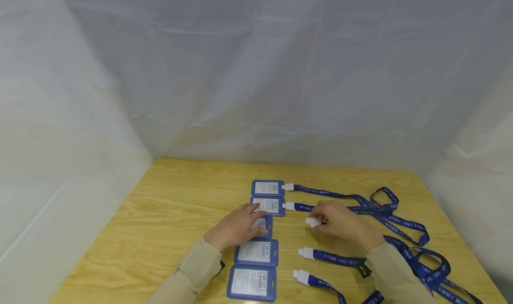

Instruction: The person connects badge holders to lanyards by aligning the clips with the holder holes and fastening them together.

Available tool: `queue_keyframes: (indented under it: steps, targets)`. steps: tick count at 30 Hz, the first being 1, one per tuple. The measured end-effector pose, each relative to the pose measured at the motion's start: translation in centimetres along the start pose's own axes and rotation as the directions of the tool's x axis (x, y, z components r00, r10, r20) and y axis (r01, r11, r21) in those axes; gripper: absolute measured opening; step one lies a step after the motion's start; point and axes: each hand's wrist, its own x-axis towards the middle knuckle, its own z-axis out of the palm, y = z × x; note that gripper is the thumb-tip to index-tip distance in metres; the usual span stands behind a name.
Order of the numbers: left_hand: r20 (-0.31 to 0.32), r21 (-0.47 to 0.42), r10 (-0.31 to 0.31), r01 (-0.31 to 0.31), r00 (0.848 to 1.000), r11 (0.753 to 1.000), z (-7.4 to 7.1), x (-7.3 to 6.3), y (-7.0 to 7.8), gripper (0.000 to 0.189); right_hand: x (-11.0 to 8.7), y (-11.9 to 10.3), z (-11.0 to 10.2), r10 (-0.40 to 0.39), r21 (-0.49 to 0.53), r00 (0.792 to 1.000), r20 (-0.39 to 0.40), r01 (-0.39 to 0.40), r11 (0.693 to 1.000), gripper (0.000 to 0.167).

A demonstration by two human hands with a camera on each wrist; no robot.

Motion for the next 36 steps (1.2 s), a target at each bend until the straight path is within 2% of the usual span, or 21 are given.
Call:
queue_keyframes:
  steps: [7,15,21,28,36]
  targets:
    - [0.017,0.011,0.008,-0.008,1.0,1.0,0.3,-1.1,-0.1,0.06,0.6,-0.3,0.5,0.015,0.005,1.0,0.02,-0.015,1.0,0.024]
    - [0.037,0.106,0.06,-0.063,0.998,0.992,0.5,-1.9,-0.3,0.054,1.1,-0.7,0.8,0.018,0.01,0.999,0.026,-0.018,1.0,0.024]
    - [0.035,0.137,0.073,-0.077,0.997,0.988,0.5,-1.8,-0.3,0.054,1.3,-0.6,1.0,0.026,-0.013,1.0,0.011,-0.026,1.0,0.025]
    - [0.065,0.145,0.055,-0.064,0.996,0.987,0.7,-1.5,-0.1,0.057,1.7,-0.3,1.1,-0.043,-0.032,0.999,0.007,0.043,0.999,0.023]
    - [0.096,0.145,0.058,-0.072,0.994,0.987,1.0,-1.4,0.2,0.06,2.1,-0.4,1.7,-0.021,-0.025,0.999,0.044,0.022,0.999,0.025]
